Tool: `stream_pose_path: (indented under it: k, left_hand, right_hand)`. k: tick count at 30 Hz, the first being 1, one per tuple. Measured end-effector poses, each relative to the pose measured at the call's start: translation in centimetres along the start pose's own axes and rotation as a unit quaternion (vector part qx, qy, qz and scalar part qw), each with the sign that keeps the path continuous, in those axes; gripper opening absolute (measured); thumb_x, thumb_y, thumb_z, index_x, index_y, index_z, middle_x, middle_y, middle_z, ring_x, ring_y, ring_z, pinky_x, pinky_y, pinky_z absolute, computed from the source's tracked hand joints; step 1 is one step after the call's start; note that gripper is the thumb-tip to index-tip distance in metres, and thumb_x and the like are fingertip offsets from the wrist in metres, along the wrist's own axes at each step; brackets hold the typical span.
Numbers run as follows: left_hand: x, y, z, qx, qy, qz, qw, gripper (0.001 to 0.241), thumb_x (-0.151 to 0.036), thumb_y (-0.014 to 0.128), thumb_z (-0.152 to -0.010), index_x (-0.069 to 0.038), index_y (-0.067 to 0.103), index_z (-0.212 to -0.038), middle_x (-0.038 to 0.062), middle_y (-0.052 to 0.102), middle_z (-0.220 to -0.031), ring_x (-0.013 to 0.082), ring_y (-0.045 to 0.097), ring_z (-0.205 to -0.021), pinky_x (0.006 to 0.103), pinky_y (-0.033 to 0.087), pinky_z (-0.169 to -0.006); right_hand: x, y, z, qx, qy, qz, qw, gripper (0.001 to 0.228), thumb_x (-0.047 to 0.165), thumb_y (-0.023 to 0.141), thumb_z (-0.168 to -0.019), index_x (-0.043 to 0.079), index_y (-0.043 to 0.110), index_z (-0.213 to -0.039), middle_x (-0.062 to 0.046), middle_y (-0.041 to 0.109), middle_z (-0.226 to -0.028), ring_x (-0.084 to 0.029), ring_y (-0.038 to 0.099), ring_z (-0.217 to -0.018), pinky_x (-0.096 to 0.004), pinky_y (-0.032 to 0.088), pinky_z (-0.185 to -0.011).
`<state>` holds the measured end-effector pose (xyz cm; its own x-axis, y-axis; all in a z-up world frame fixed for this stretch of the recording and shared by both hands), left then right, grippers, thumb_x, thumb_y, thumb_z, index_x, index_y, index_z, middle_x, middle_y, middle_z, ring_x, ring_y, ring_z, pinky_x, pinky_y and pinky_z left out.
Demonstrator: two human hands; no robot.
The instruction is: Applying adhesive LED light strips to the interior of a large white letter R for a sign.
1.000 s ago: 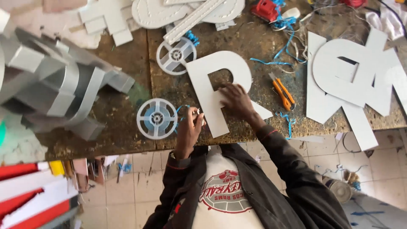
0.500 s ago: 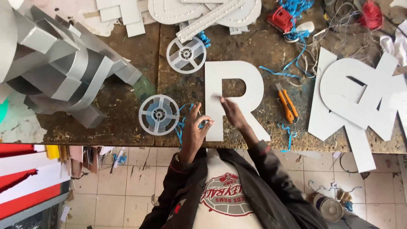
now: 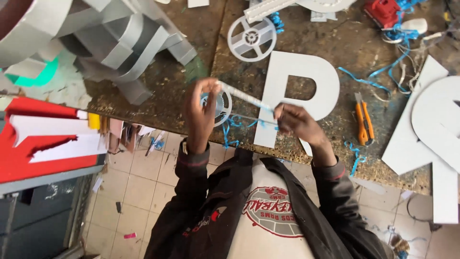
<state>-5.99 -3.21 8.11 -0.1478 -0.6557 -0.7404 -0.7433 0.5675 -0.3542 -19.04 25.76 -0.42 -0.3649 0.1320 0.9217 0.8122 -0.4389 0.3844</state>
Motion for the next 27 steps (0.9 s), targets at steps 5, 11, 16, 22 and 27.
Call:
stream_pose_path:
  k: [5,11,16,22,27]
  left_hand:
    - [8.7,0.6,3.6,0.203,-0.215,-0.076,0.952,0.087,-0.028,0.066,-0.118,0.000,0.009,-0.178,0.032,0.071,-0.151,0.0516,0.073,-0.133,0.0703,0.057,-0.110]
    - [18.0,5.9,4.8,0.489,0.125,-0.170,0.846,0.053,-0.008,0.060,-0.119,-0.019,0.052,-0.170,0.013,0.040,-0.182,0.0467,0.034,-0.167,0.0777,0.039,-0.130]
    - [21.1,10.3,2.5,0.505,0.130,-0.115,0.845,0.051,-0.038,0.065,-0.117,-0.023,0.055,-0.165,0.013,0.045,-0.177,0.0459,0.035,-0.166,0.0735,0.044,-0.125]
    - [27.9,14.3,3.1,0.384,-0.024,-0.428,0.817,0.022,-0.036,0.075,-0.110,-0.021,0.064,-0.121,0.008,0.066,-0.112,0.0270,0.062,-0.098,0.0423,0.053,-0.074]
    - [28.1,12.5,-0.7,0.312,-0.346,-0.419,0.779,0.063,-0.065,0.066,-0.117,-0.011,0.076,-0.086,-0.003,0.052,-0.065,0.0096,0.043,-0.052,0.0268,0.036,-0.047]
  right_hand:
    - [1.6,-2.4,-2.9,-0.172,-0.085,-0.082,0.978,0.017,0.009,0.044,-0.120,0.008,0.060,-0.117,0.003,0.031,-0.075,-0.006,0.033,-0.059,-0.017,0.031,-0.048]
    - [9.1,-3.5,-1.0,-0.163,-0.104,-0.086,0.977,0.020,0.021,0.053,-0.123,0.007,0.061,-0.111,0.006,0.025,-0.067,-0.003,0.029,-0.047,-0.018,0.030,-0.041]
    - [12.1,-1.7,1.5,-0.139,-0.099,-0.117,0.978,0.026,0.024,0.052,-0.123,0.005,0.062,-0.109,0.009,0.028,-0.065,0.001,0.035,-0.044,-0.015,0.035,-0.036]
    - [15.4,-5.0,10.2,-0.274,-0.154,-0.092,0.945,0.012,0.009,0.055,-0.101,0.018,0.063,-0.099,0.007,0.029,-0.071,-0.003,0.022,-0.051,-0.021,0.012,-0.042]
    - [16.9,-9.9,17.3,-0.271,-0.228,-0.080,0.932,0.018,0.023,0.052,-0.120,0.020,0.067,-0.112,0.011,0.023,-0.078,-0.002,0.016,-0.056,-0.021,0.013,-0.046]
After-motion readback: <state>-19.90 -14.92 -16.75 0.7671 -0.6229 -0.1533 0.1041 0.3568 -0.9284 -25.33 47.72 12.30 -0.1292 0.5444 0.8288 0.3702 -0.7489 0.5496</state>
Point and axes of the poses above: each hand's wrist, its own z-axis away from the middle knuckle, its own y-axis out of the palm, x = y × z, the point moved 1 cm from there along -z, towards the middle knuckle
